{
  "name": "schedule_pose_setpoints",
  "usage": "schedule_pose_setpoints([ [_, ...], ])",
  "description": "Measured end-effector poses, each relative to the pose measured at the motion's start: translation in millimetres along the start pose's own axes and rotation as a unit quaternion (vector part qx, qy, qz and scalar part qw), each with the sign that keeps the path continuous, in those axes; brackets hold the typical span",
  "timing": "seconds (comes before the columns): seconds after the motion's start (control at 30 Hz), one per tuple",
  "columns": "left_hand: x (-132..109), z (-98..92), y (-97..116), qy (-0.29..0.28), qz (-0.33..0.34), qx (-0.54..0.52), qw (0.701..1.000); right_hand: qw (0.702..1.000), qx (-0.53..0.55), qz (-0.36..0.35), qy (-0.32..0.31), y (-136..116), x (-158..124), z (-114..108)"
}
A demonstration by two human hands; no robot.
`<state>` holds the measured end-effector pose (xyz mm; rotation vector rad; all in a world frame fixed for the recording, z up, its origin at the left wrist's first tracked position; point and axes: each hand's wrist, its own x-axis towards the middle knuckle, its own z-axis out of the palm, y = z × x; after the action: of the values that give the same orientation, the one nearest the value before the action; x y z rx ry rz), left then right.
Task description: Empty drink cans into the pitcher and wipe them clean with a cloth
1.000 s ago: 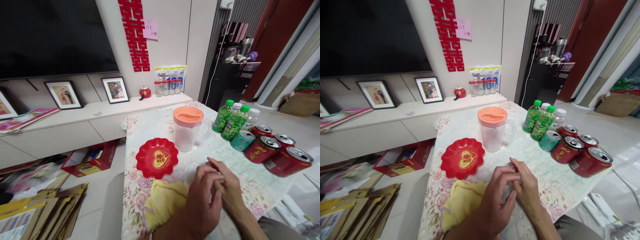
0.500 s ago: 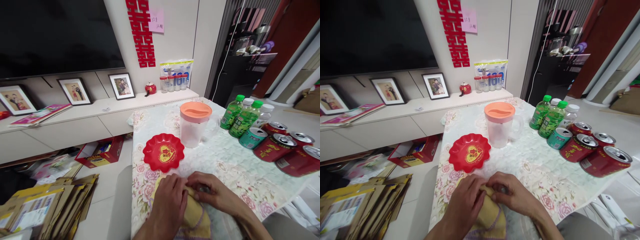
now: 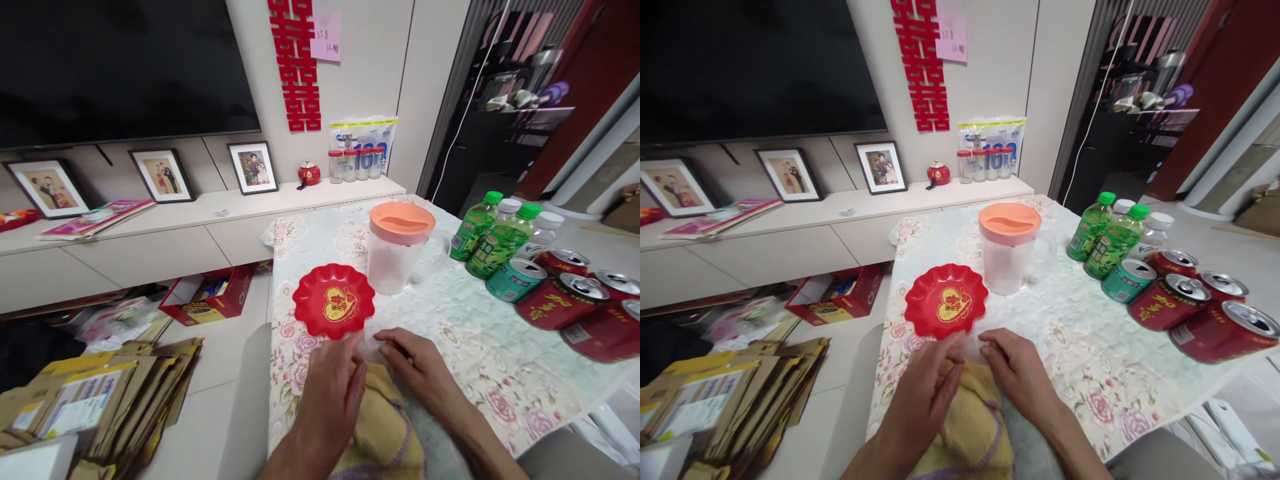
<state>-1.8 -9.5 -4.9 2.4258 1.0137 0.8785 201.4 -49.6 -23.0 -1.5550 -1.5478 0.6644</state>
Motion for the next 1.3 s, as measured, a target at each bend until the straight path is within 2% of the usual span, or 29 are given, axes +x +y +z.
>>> schedule_pose_setpoints([
  [0.1, 3.4, -11.7, -3.4, 0.062, -0.046, 0.014, 0.997, 0.998, -0.035, -0.009, 0.059, -2.9, 0.6, 0.7],
  [0.23, 7.4, -27.5, -6.8, 0.063, -0.096, 0.036, 0.993, 0.977, -0.132, -0.061, 0.156, -22.4, -2.3, 7.9],
  [0.33, 6.8, -35.3, -4.5, 0.090, -0.084, 0.063, 0.990, 0.954, -0.203, -0.091, 0.201, -44.2, -10.1, 16.1],
  [0.4, 5.6, -37.5, -2.1, 0.125, -0.064, 0.098, 0.985, 0.925, -0.251, -0.138, 0.252, -53.6, -14.3, 20.6],
  [0.5, 5.1, -36.5, -1.6, 0.176, -0.021, 0.163, 0.971, 0.875, -0.321, -0.197, 0.306, -54.1, -13.1, 23.3],
  [0.6, 6.4, -32.6, -5.0, 0.186, -0.008, 0.198, 0.962, 0.849, -0.378, -0.198, 0.310, -45.3, -5.3, 21.9],
  [0.73, 8.5, -28.0, -8.2, 0.170, -0.032, 0.196, 0.965, 0.833, -0.402, -0.191, 0.328, -39.4, 2.3, 20.3],
  [1.0, 9.9, -24.3, -9.8, 0.164, -0.044, 0.183, 0.968, 0.836, -0.390, -0.203, 0.328, -42.0, 3.2, 19.6],
  [1.3, 8.3, -22.1, -10.7, 0.167, -0.020, 0.174, 0.970, 0.838, -0.387, -0.208, 0.324, -40.6, 2.2, 20.0],
])
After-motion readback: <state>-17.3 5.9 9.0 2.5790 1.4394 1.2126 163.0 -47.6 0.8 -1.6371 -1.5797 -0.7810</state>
